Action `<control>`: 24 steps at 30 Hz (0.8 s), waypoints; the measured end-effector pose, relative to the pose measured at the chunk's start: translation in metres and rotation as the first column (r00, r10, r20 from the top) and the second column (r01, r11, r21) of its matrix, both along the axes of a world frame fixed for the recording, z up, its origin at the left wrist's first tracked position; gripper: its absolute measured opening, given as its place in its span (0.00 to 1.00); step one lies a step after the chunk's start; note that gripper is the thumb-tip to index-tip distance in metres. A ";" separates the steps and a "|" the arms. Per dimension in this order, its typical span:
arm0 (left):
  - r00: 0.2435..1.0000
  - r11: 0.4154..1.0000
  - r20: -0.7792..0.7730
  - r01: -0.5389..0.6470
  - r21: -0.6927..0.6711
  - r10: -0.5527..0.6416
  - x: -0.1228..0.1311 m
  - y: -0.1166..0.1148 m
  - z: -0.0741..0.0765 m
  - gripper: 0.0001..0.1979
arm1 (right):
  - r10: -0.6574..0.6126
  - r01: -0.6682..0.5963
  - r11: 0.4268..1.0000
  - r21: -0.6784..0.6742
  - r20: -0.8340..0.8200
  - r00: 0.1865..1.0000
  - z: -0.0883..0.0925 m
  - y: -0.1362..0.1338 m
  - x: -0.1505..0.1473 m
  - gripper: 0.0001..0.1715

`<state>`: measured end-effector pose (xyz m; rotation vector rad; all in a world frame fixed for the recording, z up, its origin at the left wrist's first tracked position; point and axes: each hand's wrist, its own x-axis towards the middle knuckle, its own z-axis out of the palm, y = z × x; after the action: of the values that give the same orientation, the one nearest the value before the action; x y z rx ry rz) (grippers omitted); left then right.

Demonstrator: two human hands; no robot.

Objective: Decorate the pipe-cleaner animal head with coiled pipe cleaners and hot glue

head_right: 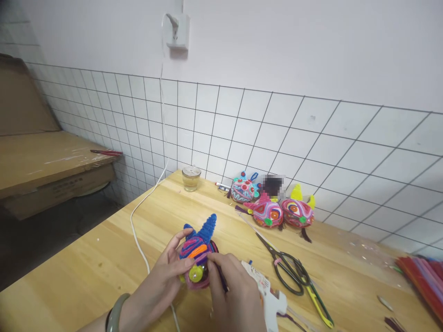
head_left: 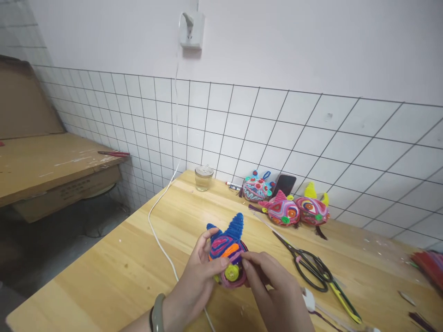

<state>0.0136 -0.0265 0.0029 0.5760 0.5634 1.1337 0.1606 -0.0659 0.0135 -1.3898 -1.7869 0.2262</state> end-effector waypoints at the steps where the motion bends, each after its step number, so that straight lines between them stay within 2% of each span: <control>1: 1.000 1.000 -0.003 0.002 0.001 -0.002 0.000 0.000 0.000 0.30 | -0.003 0.003 1.000 0.006 -0.009 1.000 0.000 0.000 0.000 0.09; 4: 1.000 1.000 -0.021 0.011 0.007 -0.011 -0.001 0.000 0.000 0.30 | -0.014 0.014 0.999 0.030 -0.029 0.999 0.003 -0.002 -0.002 0.08; 11: 0.995 0.997 -0.081 0.070 0.039 -0.066 -0.002 0.002 0.003 0.26 | 0.011 -0.011 1.000 -0.008 -0.035 0.999 0.007 -0.004 -0.002 0.10; 18: 0.996 0.997 -0.052 0.075 -0.005 -0.076 -0.002 0.001 0.005 0.12 | 0.054 -0.053 0.998 0.024 -0.075 0.996 0.004 -0.004 -0.005 0.12; 24: 0.996 0.999 -0.082 0.043 -0.017 -0.044 -0.004 0.006 0.005 0.13 | 0.133 -0.138 0.990 -0.024 -0.145 0.980 0.004 0.000 -0.002 0.15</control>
<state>0.0098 -0.0208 0.0083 0.6214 0.6275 1.0673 0.1582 -0.0654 0.0179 -1.2438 -1.7661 0.4209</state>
